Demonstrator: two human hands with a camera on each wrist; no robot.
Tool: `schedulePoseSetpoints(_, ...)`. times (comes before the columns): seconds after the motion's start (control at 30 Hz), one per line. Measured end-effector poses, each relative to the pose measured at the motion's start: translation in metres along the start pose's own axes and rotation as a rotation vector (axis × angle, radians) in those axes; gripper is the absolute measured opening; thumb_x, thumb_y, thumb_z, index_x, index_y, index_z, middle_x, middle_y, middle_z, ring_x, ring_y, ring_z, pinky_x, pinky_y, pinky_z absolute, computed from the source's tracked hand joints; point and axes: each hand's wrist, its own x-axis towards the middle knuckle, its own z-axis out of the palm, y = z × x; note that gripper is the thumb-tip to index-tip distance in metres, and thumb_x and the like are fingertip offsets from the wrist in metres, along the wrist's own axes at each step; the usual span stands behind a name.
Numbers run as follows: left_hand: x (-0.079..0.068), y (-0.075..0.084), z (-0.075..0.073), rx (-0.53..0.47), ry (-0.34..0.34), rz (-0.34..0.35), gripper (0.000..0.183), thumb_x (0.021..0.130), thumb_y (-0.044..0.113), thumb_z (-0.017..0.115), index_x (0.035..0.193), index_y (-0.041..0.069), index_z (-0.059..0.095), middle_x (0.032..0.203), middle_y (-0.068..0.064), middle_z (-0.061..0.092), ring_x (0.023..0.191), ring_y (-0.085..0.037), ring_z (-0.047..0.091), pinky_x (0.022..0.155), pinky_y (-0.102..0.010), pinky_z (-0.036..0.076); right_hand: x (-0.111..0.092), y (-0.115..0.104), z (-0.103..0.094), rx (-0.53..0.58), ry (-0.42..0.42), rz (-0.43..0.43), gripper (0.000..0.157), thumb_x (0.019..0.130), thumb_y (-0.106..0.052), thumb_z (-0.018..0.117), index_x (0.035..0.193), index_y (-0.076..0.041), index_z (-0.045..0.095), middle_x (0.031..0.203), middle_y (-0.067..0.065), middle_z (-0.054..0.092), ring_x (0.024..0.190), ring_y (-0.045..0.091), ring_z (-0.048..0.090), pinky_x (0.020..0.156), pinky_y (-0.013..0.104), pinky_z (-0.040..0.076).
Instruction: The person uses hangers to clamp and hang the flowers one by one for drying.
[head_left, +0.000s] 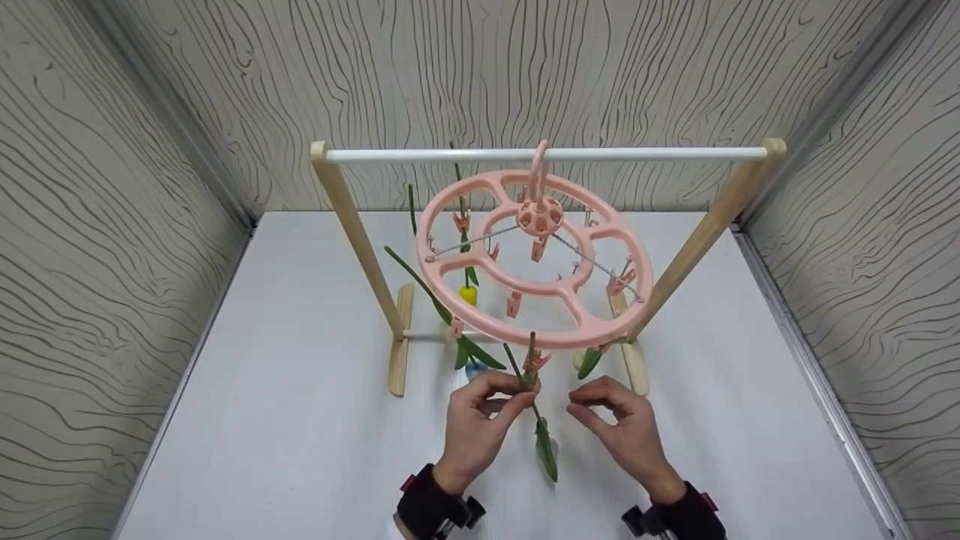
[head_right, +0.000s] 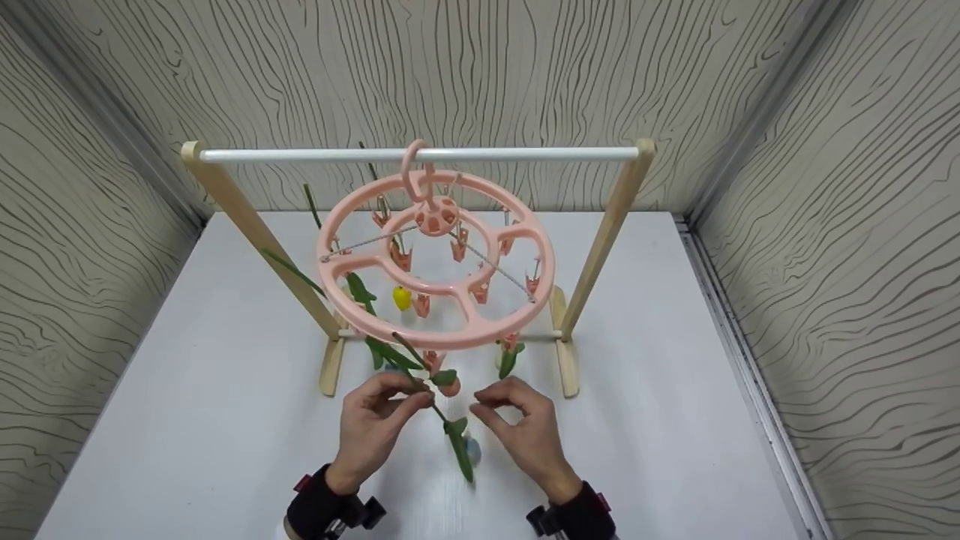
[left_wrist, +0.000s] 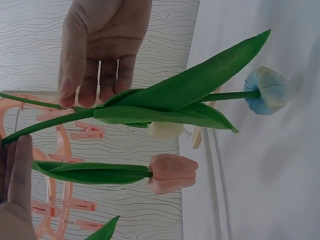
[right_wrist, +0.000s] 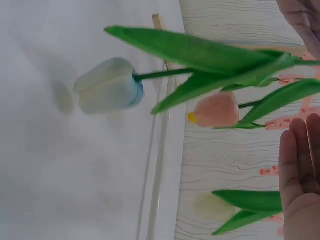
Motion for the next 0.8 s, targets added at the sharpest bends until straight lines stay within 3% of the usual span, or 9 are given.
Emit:
schedulePoseSetpoints(0.2,0.002,0.002,-0.003,0.007,-0.006,0.02,0.011,0.097,-0.004,0.077,0.105,-0.008,0.072,0.101,-0.034,0.074,0.094,-0.009,0.079,0.077,-0.033,0.071,0.018,0.006,-0.03,-0.073,0.072,-0.117,0.028,0.084,0.022,0.078,0.102,0.001,0.079,0.094,0.005,0.078,0.091,0.001,0.074,0.084,0.011,0.061)
schedulePoseSetpoints(0.4,0.002,0.007,-0.004,0.025,-0.003,0.03,0.011,0.097,-0.002,0.077,0.106,-0.005,0.073,0.102,-0.031,0.075,0.095,-0.007,0.078,0.077,-0.032,0.071,0.043,0.014,-0.054,-0.156,0.198,-0.192,0.022,0.085,0.024,0.075,0.102,0.009,0.077,0.097,-0.005,0.079,0.094,-0.003,0.074,0.085,0.008,0.06)
schedulePoseSetpoints(0.67,0.001,0.007,-0.006,0.035,-0.008,0.045,0.013,0.098,-0.002,0.076,0.106,-0.009,0.071,0.102,-0.029,0.077,0.094,-0.009,0.079,0.077,-0.032,0.071,0.073,0.022,-0.065,-0.276,0.33,-0.165,0.027,0.085,0.017,0.079,0.111,0.008,0.077,0.101,-0.027,0.073,0.092,-0.012,0.071,0.083,0.003,0.057)
schedulePoseSetpoints(0.8,0.0,0.005,-0.007,0.056,-0.013,0.072,0.013,0.097,-0.003,0.076,0.107,-0.01,0.07,0.101,-0.029,0.077,0.092,-0.019,0.081,0.075,-0.033,0.071,0.086,0.024,-0.064,-0.326,0.343,-0.124,0.029,0.087,0.014,0.079,0.116,0.01,0.075,0.102,-0.018,0.074,0.094,-0.015,0.068,0.084,0.002,0.057)
